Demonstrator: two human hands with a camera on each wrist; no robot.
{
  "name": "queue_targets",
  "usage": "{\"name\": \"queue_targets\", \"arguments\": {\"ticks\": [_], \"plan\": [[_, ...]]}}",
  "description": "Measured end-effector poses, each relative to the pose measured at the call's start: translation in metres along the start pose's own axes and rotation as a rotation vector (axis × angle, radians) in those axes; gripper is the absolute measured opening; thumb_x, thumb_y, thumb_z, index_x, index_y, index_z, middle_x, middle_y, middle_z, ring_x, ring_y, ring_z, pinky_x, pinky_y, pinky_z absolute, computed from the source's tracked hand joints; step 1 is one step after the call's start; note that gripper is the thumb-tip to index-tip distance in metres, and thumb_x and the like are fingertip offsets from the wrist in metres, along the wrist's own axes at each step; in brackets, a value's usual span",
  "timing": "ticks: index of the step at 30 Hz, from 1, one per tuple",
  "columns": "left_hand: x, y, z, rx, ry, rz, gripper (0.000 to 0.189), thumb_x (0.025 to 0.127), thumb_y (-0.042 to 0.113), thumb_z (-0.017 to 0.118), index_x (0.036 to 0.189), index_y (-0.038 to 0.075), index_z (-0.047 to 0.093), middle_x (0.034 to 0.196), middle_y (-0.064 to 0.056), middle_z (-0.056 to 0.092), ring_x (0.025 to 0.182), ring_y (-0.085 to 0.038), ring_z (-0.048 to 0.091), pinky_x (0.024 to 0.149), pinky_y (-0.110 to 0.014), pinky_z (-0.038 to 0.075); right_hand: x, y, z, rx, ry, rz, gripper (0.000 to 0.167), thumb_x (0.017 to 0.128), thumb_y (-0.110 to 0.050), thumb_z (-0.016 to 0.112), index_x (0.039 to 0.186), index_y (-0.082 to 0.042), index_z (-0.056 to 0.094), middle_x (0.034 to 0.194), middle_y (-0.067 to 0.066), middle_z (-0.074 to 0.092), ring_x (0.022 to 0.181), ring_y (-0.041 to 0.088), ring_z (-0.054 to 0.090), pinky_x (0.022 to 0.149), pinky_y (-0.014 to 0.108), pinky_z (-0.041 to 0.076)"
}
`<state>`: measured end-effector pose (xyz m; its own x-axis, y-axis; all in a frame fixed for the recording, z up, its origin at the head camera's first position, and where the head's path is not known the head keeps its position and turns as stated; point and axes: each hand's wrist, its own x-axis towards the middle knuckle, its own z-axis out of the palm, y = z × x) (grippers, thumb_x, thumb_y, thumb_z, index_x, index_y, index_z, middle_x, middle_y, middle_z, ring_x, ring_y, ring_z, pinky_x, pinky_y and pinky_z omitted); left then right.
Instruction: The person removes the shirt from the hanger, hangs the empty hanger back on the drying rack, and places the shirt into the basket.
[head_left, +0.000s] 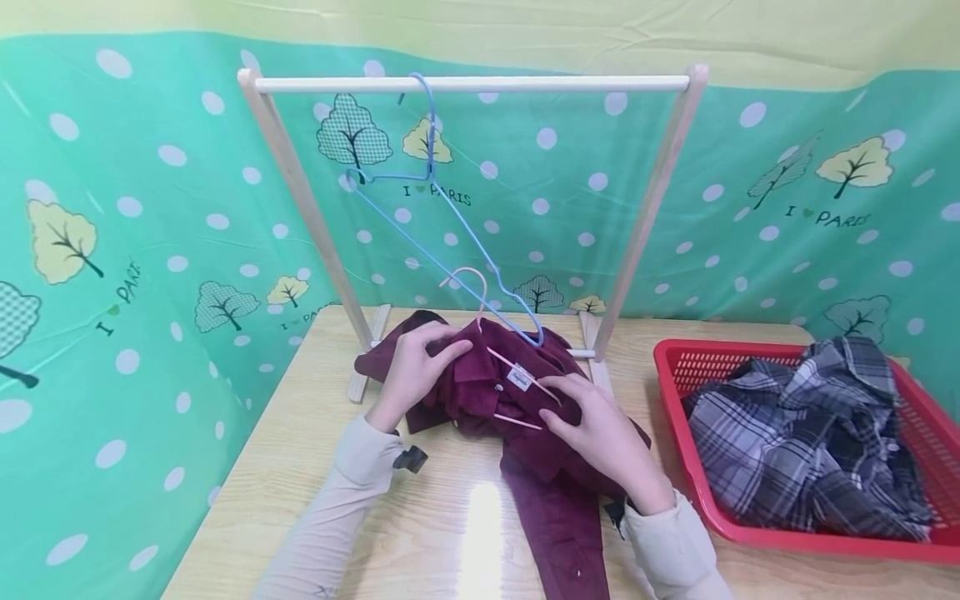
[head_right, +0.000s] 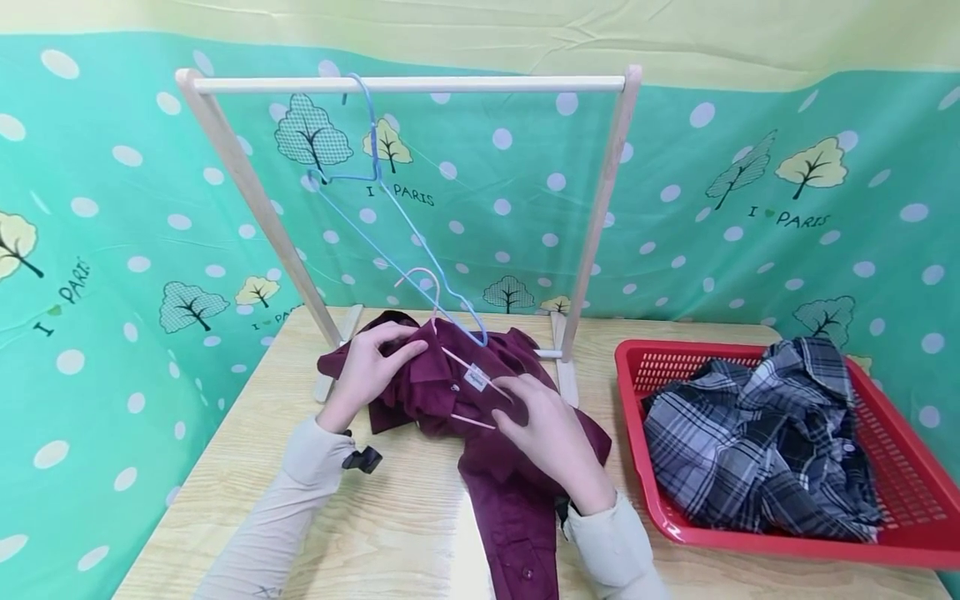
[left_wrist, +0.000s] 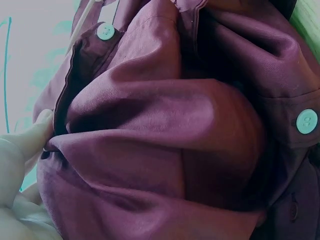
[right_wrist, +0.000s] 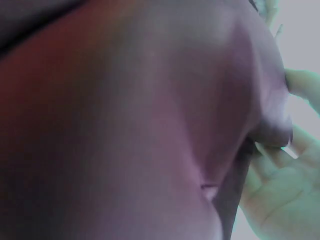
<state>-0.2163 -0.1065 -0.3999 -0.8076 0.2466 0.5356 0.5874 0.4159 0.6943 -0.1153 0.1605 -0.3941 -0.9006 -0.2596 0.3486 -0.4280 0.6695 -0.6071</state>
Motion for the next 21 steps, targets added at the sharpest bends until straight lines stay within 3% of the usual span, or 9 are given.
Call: {"name": "queue_targets", "arguments": {"ticks": [13, 21], "plan": [[-0.002, -0.001, -0.001, 0.012, 0.028, -0.006, 0.02, 0.087, 0.022, 0.077, 0.101, 0.007, 0.078, 0.088, -0.003, 0.072, 0.086, -0.015, 0.064, 0.08, -0.028, 0.054, -0.009, 0.005, -0.004, -0.085, -0.033, 0.083, 0.028, 0.084, -0.012, 0.073, 0.112, -0.009, 0.069, 0.108, 0.004, 0.07, 0.104, 0.024, 0.065, 0.092, 0.045, 0.054], [0.0, -0.002, 0.0, 0.028, 0.059, 0.011, 0.021, 0.087, 0.021, 0.077, 0.1, 0.006, 0.078, 0.088, -0.005, 0.072, 0.086, -0.017, 0.066, 0.08, -0.03, 0.055, -0.015, 0.006, -0.005, -0.143, -0.028, 0.184, 0.031, 0.083, -0.011, 0.072, 0.113, -0.017, 0.069, 0.105, 0.003, 0.068, 0.095, 0.02, 0.063, 0.079, 0.042, 0.054]]}}
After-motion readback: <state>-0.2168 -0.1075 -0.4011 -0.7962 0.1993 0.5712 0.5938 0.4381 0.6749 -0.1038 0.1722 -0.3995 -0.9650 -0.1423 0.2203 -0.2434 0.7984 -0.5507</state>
